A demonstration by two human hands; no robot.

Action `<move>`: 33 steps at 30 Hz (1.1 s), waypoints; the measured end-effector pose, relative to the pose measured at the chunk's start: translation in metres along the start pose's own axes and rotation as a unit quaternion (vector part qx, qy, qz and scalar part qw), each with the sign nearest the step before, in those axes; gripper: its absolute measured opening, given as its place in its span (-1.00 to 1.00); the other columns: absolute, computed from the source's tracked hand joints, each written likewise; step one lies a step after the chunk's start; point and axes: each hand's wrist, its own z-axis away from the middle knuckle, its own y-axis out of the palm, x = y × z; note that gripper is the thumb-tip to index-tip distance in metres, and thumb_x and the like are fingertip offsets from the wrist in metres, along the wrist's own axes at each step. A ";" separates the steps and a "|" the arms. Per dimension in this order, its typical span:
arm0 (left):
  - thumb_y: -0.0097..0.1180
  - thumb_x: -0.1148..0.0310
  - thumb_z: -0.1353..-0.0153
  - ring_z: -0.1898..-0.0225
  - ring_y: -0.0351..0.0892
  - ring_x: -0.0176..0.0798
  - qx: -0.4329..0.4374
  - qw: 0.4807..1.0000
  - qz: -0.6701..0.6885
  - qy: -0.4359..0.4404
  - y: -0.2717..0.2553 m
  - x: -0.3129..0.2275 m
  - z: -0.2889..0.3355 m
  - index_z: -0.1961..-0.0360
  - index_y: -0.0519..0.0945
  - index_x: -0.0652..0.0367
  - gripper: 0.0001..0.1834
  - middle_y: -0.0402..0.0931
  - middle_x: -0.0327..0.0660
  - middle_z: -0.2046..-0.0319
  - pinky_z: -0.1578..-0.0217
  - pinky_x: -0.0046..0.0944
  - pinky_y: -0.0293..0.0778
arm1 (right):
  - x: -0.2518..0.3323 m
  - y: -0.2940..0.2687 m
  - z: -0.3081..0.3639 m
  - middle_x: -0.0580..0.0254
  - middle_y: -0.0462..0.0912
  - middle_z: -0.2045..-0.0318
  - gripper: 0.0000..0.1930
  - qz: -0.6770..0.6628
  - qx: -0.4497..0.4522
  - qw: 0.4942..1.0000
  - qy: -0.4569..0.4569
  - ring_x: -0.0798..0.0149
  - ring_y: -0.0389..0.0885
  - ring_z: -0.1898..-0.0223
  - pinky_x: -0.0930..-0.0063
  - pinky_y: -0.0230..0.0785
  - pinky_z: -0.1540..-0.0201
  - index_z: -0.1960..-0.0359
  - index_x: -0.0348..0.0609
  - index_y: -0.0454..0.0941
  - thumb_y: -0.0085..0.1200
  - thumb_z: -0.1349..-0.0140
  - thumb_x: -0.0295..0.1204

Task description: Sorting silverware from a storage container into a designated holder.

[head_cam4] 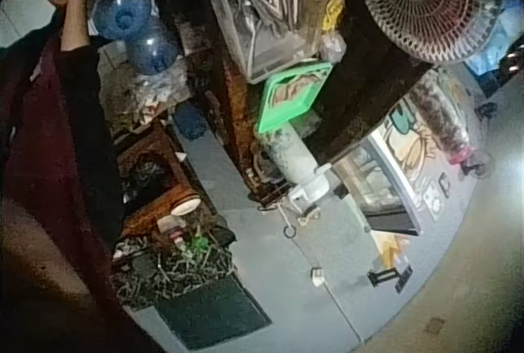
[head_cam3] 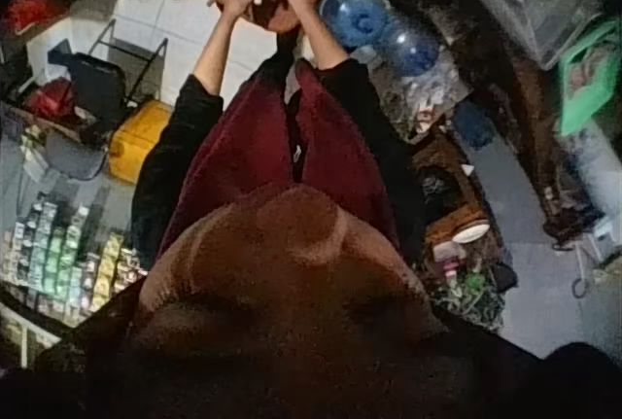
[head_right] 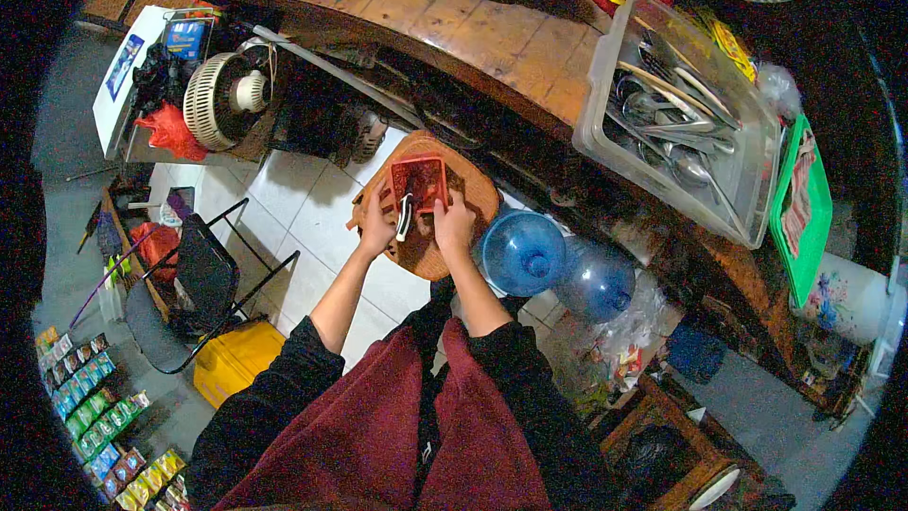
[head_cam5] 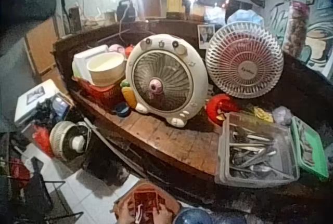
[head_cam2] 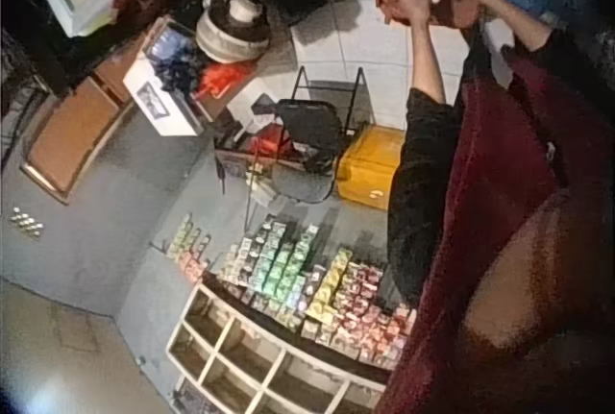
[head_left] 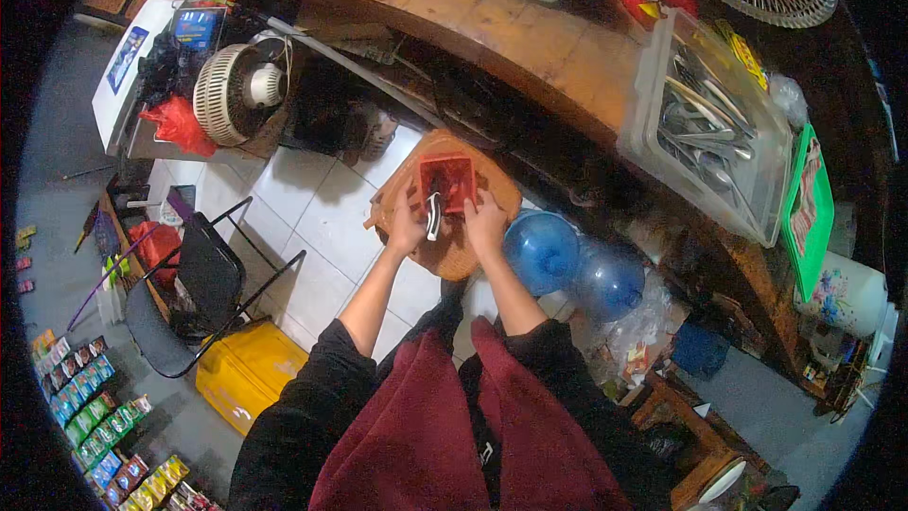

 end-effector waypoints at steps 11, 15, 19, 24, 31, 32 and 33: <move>-0.02 0.76 0.11 -0.02 0.33 -0.24 0.082 0.996 0.021 -0.041 -0.010 -0.012 0.009 -0.25 0.00 0.05 -0.14 0.18 -0.10 -0.11 0.07 -0.28 0.42 | -0.016 0.008 0.002 0.06 0.62 0.55 -0.80 -0.075 0.051 0.995 -0.033 0.28 0.62 0.54 0.46 0.43 0.45 0.20 -0.26 0.47 -0.05 -0.16 -0.46; -0.12 0.73 0.05 -0.06 0.31 -0.22 0.068 0.998 -0.001 -0.005 0.002 -0.029 0.023 -0.25 0.04 0.09 -0.23 0.17 -0.12 -0.11 0.07 -0.30 0.42 | -0.011 -0.021 0.006 0.09 0.62 0.57 -0.81 -0.101 0.050 0.994 0.008 0.32 0.61 0.56 0.52 0.42 0.50 0.23 -0.30 0.49 -0.07 -0.16 -0.48; -0.07 0.69 0.05 -0.04 0.33 -0.21 0.100 0.989 0.071 -0.083 0.017 -0.036 0.054 -0.24 0.02 0.16 -0.24 0.31 -0.11 0.00 -0.01 -0.27 0.31 | -0.029 -0.040 0.031 0.09 0.62 0.56 -0.82 -0.165 0.053 0.982 0.078 0.34 0.60 0.56 0.54 0.39 0.53 0.29 -0.33 0.51 -0.08 -0.12 -0.51; -0.03 0.67 -0.04 -0.11 0.27 -0.17 0.132 0.980 0.044 -0.145 0.025 -0.015 0.058 -0.22 0.00 0.19 -0.30 0.27 -0.06 -0.07 -0.03 -0.23 0.30 | -0.044 -0.033 0.042 0.01 0.61 0.56 -0.81 -0.048 0.030 0.998 0.031 0.20 0.61 0.54 0.37 0.41 0.46 0.29 -0.25 0.53 -0.01 -0.08 -0.43; -0.16 0.62 -0.04 0.02 0.38 -0.14 0.069 0.996 0.051 -0.040 0.027 0.002 0.055 -0.20 0.04 0.19 -0.36 0.32 0.01 0.01 0.08 -0.22 0.37 | -0.018 -0.046 0.046 0.01 0.60 0.53 -0.70 0.122 0.003 0.992 0.045 -0.02 0.59 0.44 0.17 0.42 0.35 0.23 -0.19 0.52 0.05 -0.03 -0.28; -0.16 0.62 -0.04 0.02 0.38 -0.14 0.068 0.996 0.050 -0.039 0.024 0.002 0.055 -0.20 0.04 0.19 -0.36 0.32 0.01 0.01 0.08 -0.22 0.37 | -0.015 -0.046 0.046 0.01 0.61 0.52 -0.67 0.140 0.009 0.988 0.062 -0.04 0.58 0.42 0.14 0.42 0.33 0.21 -0.18 0.51 0.06 -0.02 -0.25; -0.16 0.63 -0.03 0.01 0.38 -0.14 0.073 0.994 0.046 -0.067 0.022 -0.009 0.054 -0.22 0.02 0.18 -0.34 0.28 0.02 -0.03 0.07 -0.22 0.38 | -0.015 -0.048 0.046 0.01 0.61 0.52 -0.67 0.140 0.008 0.988 0.063 -0.04 0.58 0.42 0.14 0.42 0.33 0.21 -0.18 0.51 0.06 -0.02 -0.25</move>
